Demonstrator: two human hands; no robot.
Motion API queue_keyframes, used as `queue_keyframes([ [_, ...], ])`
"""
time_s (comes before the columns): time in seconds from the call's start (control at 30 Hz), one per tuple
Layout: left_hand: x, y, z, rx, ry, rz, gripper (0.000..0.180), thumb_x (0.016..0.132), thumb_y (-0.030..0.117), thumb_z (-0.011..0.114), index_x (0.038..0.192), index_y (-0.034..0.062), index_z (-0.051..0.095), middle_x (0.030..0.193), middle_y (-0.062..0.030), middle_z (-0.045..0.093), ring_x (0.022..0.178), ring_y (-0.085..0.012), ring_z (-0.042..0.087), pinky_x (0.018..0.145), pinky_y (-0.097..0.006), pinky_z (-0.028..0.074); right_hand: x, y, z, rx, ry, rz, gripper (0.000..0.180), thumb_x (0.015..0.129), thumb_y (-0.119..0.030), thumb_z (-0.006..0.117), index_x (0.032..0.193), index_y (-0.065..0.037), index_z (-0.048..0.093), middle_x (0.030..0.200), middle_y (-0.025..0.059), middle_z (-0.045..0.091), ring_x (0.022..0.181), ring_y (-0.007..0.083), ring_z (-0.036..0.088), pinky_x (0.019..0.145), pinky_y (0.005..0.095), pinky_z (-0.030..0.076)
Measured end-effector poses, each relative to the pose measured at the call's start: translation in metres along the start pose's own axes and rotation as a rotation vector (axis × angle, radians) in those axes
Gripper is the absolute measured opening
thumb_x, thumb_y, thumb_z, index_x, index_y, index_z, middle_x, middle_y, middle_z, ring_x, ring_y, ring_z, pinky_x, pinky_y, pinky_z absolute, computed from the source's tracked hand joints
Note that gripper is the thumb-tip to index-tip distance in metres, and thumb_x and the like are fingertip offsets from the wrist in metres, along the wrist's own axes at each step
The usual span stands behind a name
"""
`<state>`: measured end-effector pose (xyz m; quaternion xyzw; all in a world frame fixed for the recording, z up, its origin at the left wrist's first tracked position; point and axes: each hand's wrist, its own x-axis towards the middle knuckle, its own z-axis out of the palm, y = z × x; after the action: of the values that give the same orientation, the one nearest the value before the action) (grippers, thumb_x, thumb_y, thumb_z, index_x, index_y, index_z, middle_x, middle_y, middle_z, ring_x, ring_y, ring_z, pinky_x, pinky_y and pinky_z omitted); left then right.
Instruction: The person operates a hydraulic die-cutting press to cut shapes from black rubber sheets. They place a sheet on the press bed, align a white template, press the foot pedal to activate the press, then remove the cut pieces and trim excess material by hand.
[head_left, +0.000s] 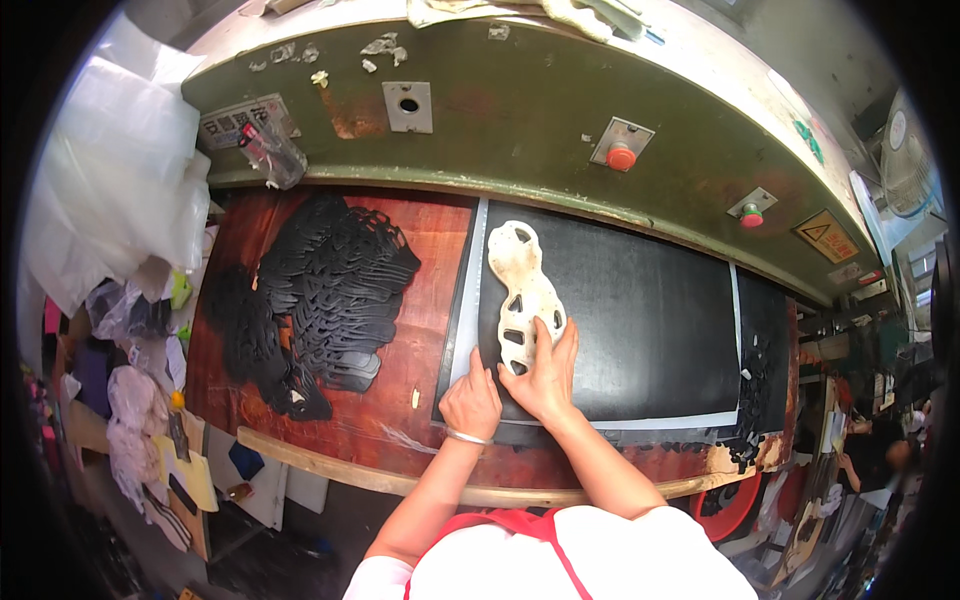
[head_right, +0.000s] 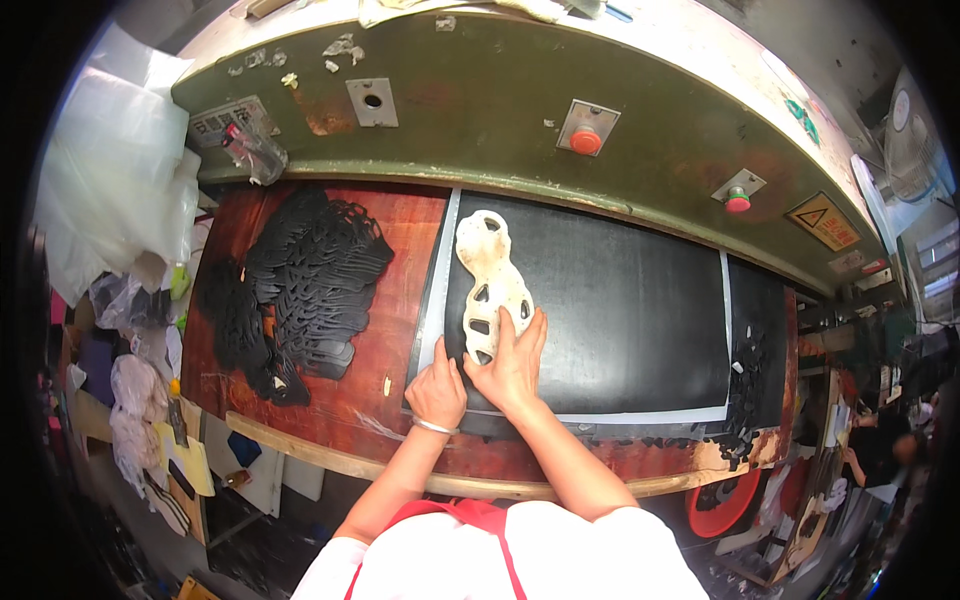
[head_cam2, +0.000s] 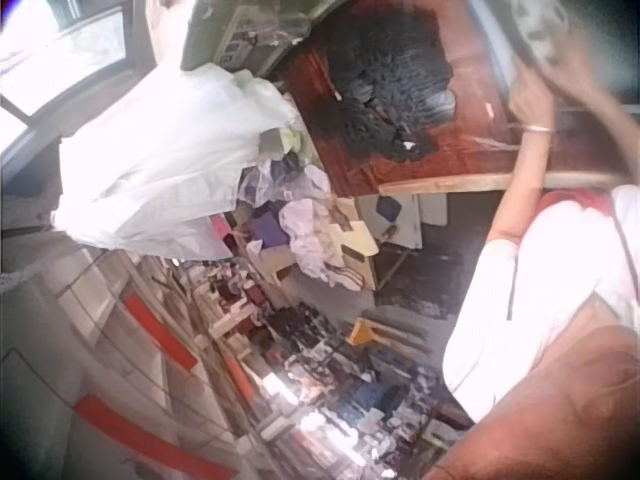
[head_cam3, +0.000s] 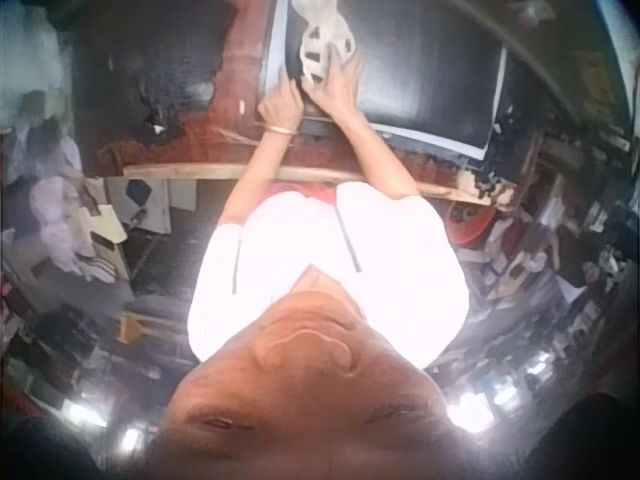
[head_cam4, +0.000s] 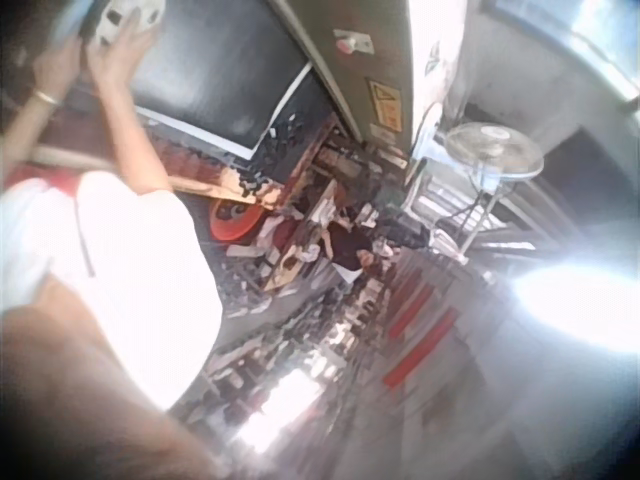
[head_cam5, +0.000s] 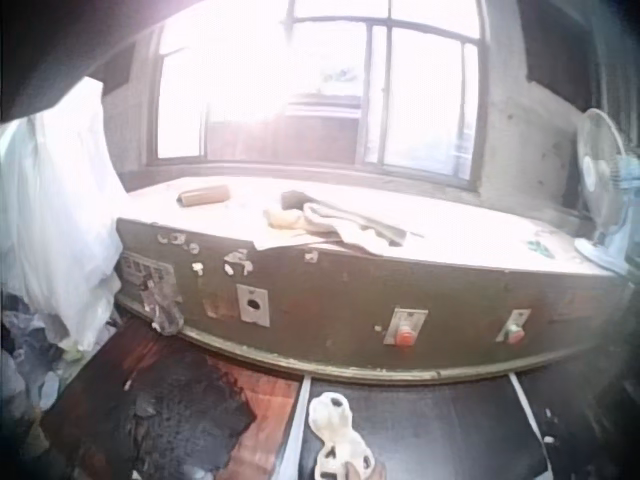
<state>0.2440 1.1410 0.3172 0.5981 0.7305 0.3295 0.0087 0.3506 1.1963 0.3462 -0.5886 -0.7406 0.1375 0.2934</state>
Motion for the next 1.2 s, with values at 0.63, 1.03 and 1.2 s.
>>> queue_keyframes([
  [0.63, 0.015, 0.007, -0.005, 0.034, -0.075, -0.011, 0.045, 0.085, 0.010, 0.056, 0.127, -0.0039, 0.049, 0.062, -0.0166, 0.059, 0.056, -0.0341, 0.059, 0.053, -0.044, 0.046, 0.175, 0.026, -0.088, 0.032, 0.343, -0.259, 0.015, 0.082, -0.015, 0.067, 0.084, -0.005, 0.055, 0.078, 0.0125, 0.058, 0.078, 0.0320, 0.057, 0.069, 0.0426, 0.046],
  [1.03, -0.002, -0.002, 0.001, 0.048, -0.002, 0.030, 0.048, 0.083, 0.010, 0.059, 0.128, -0.0034, 0.049, 0.061, -0.0147, 0.059, 0.054, -0.0314, 0.059, 0.051, -0.041, 0.046, 0.250, 0.039, -0.065, -0.027, 0.646, -0.381, 0.021, 0.081, -0.004, 0.065, 0.087, -0.004, 0.044, 0.073, 0.0161, 0.055, 0.070, 0.0375, 0.057, 0.062, 0.0457, 0.045],
  [1.2, -0.009, -0.004, 0.001, 0.055, -0.004, 0.019, 0.047, 0.082, 0.010, 0.060, 0.126, -0.0035, 0.050, 0.061, -0.0141, 0.060, 0.052, -0.0313, 0.059, 0.050, -0.042, 0.046, 0.245, 0.031, -0.079, 0.025, 0.510, -0.234, 0.026, 0.083, -0.010, 0.064, 0.095, -0.003, 0.042, 0.073, 0.0198, 0.061, 0.070, 0.0425, 0.061, 0.062, 0.0501, 0.048],
])
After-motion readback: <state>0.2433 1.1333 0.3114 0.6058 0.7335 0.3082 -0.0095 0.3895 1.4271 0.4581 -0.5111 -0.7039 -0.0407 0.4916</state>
